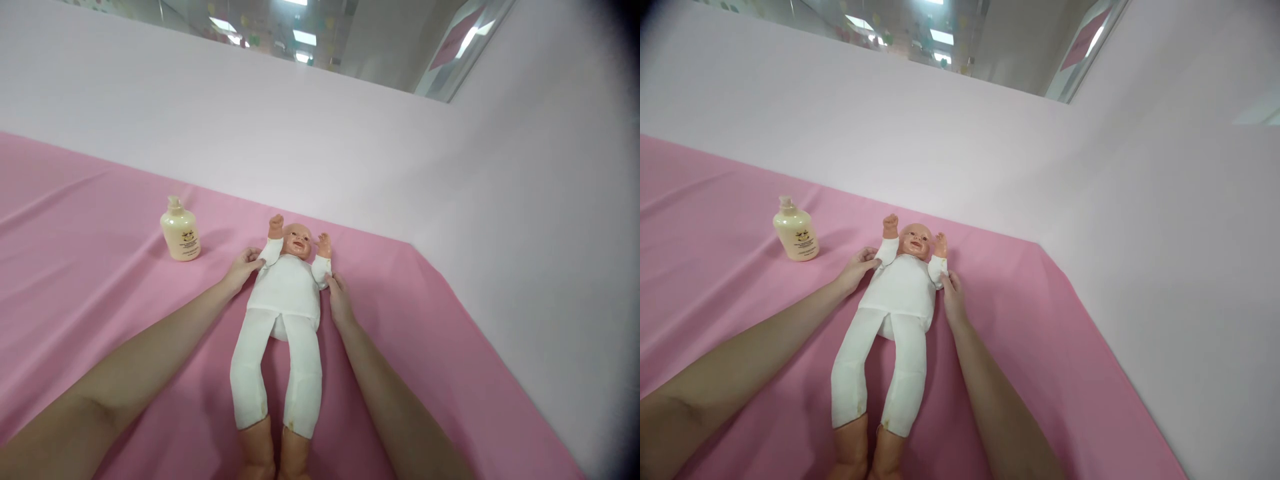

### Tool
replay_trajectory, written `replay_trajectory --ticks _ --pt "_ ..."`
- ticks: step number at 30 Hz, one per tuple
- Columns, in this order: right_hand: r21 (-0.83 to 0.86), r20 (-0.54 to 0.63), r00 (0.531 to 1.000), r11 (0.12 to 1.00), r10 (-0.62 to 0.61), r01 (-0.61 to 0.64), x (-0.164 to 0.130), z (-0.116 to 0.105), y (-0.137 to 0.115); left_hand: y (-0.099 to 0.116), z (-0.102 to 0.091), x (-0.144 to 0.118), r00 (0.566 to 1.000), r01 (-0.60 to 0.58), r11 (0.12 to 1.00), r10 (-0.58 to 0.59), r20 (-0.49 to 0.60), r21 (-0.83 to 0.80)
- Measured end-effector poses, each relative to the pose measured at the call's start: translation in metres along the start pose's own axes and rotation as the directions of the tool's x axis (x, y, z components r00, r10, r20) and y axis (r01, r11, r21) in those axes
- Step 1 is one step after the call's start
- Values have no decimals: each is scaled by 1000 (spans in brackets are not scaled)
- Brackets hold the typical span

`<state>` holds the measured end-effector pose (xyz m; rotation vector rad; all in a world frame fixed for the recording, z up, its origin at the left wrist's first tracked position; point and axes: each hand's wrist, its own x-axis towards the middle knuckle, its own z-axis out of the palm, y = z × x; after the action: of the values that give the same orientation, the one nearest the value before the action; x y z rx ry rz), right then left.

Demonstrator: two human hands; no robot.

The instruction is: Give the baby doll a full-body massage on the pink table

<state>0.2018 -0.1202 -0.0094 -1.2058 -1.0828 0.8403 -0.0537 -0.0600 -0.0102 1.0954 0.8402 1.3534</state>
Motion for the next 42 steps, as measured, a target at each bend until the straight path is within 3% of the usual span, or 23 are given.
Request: replay_trajectory --ticks 4,12,27,34,42 --pt "-43 -4 1000 999 -13 12 1 0 2 -1 -2 2 998 33 998 -31 -48 47" --pt "-305 -88 996 952 -25 -3 2 -4 0 7 2 -1 990 33 982 -6 -144 184" --pt "-355 -83 996 933 38 -66 1 -2 -5 4 0 1 991 24 976 5 -131 218" --pt "-329 -74 997 944 13 -37 4 -3 3 -3 -3 3 991 5 976 24 -129 219" --pt "-433 -30 999 901 -24 8 7 -10 0 -5 -4 5 995 -11 967 35 -90 254"
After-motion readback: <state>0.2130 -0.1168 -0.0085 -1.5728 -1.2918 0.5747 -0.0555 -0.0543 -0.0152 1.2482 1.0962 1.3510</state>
